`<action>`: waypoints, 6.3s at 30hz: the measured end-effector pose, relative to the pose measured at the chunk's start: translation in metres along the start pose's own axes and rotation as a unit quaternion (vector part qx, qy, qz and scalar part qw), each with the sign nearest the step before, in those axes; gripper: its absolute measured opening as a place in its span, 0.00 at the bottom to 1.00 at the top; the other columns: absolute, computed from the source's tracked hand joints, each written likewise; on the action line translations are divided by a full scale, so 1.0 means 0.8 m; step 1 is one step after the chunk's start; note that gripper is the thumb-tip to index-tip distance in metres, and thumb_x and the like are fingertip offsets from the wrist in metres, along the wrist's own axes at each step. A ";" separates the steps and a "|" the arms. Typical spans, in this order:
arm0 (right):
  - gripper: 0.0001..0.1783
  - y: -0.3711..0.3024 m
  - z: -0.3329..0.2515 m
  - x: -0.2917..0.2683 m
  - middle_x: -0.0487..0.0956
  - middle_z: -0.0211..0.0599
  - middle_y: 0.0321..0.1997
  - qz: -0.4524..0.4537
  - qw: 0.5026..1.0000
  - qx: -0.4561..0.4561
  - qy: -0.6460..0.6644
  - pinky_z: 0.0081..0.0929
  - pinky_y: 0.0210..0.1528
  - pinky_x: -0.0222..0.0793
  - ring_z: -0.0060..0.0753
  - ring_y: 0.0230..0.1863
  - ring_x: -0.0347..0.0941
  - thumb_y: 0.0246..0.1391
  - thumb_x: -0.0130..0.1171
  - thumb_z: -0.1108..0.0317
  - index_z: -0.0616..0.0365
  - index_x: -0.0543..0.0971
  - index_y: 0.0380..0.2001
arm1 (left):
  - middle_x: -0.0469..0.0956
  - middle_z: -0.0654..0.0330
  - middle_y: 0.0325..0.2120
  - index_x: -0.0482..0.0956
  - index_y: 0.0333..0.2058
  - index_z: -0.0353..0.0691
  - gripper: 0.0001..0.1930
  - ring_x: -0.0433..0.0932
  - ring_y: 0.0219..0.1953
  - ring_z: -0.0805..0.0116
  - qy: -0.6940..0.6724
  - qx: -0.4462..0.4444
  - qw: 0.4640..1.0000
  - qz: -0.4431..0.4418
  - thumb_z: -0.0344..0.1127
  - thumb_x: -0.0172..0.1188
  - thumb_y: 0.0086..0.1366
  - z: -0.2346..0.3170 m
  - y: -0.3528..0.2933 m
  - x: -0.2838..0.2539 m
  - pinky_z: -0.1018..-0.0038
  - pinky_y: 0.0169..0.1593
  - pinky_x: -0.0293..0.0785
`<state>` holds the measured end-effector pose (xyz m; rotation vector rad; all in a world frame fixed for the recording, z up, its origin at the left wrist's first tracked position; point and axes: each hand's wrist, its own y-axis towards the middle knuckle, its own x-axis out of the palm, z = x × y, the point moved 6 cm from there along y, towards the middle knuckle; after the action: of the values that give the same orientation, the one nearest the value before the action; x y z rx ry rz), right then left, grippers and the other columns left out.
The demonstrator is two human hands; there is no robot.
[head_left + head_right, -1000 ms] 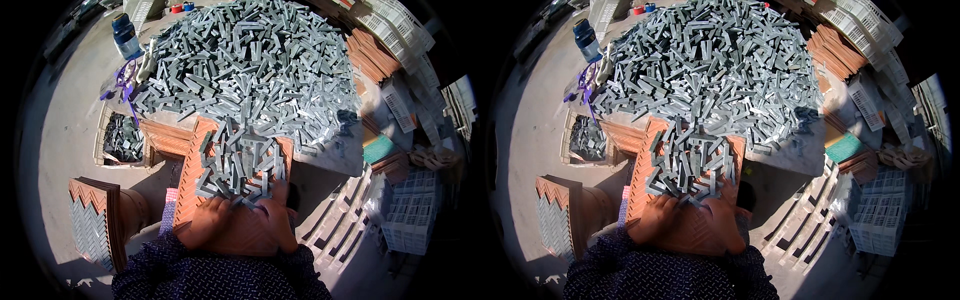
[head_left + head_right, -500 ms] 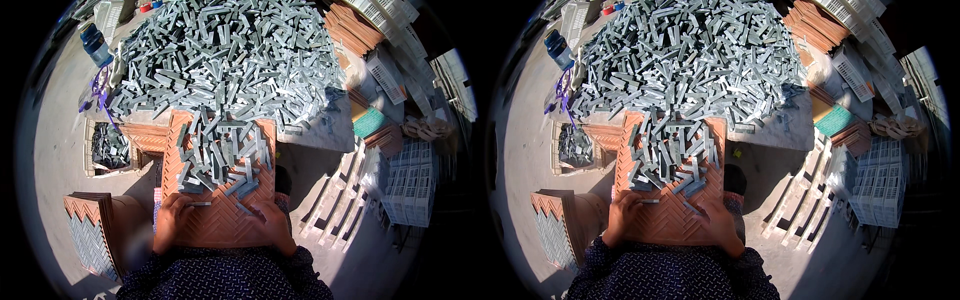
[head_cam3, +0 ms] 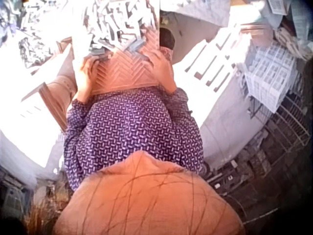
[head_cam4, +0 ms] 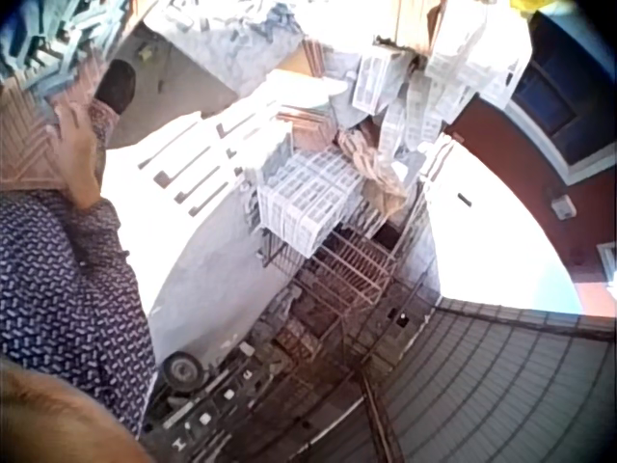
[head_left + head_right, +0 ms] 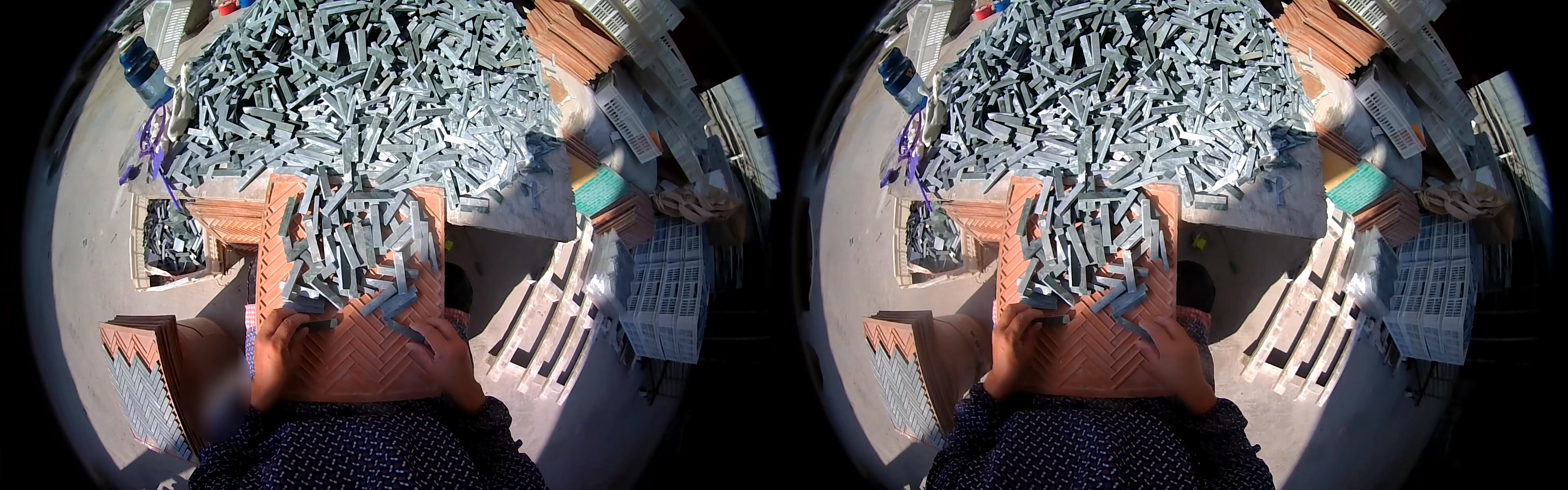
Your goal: The person arranges small gray rectangular tiles onto a square orange board to form a herringbone pattern. They pick tiles from a nearby pile, place them one by one, and occasionally adjust their positions. The person completes one board and begins working on a second board.
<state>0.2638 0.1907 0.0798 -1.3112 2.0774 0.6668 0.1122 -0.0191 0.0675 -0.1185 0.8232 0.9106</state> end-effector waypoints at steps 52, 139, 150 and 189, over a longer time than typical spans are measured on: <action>0.13 -0.053 0.042 -0.016 0.77 0.40 0.33 -0.018 0.977 0.170 0.125 0.25 0.33 0.71 0.36 0.32 0.76 0.45 0.64 0.74 0.61 0.77 0.37 | 0.74 0.52 0.33 0.73 0.44 0.37 0.15 0.77 0.31 0.56 -0.078 0.152 0.953 -0.250 0.35 0.59 0.59 0.083 -0.030 0.098 0.67 0.30 0.75; 0.11 -0.032 0.048 -0.037 0.78 0.43 0.31 0.033 0.994 0.095 0.045 0.25 0.32 0.73 0.37 0.30 0.78 0.45 0.63 0.77 0.62 0.78 0.35 | 0.73 0.51 0.28 0.70 0.36 0.37 0.09 0.75 0.29 0.51 -0.030 0.047 0.969 -0.241 0.33 0.58 0.59 0.093 -0.014 0.123 0.62 0.28 0.72; 0.15 0.012 -0.009 0.020 0.72 0.37 0.37 -0.096 0.983 -0.147 -0.047 0.32 0.35 0.72 0.40 0.36 0.73 0.42 0.59 0.77 0.55 0.80 0.37 | 0.72 0.50 0.34 0.69 0.42 0.32 0.17 0.76 0.37 0.53 -0.018 0.098 0.970 -0.221 0.34 0.54 0.55 0.089 -0.023 0.125 0.65 0.37 0.75; 0.05 0.014 0.051 -0.044 0.76 0.42 0.34 -0.008 0.999 -0.023 0.031 0.30 0.37 0.73 0.42 0.35 0.76 0.47 0.60 0.76 0.63 0.78 0.31 | 0.75 0.50 0.40 0.73 0.46 0.36 0.18 0.76 0.40 0.51 -0.094 0.055 0.958 -0.264 0.29 0.58 0.55 0.079 -0.017 0.105 0.65 0.41 0.75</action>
<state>0.2743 0.2447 0.0766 -1.3899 2.1092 0.6786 0.1876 0.0538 0.0510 -0.1435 0.6168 0.3631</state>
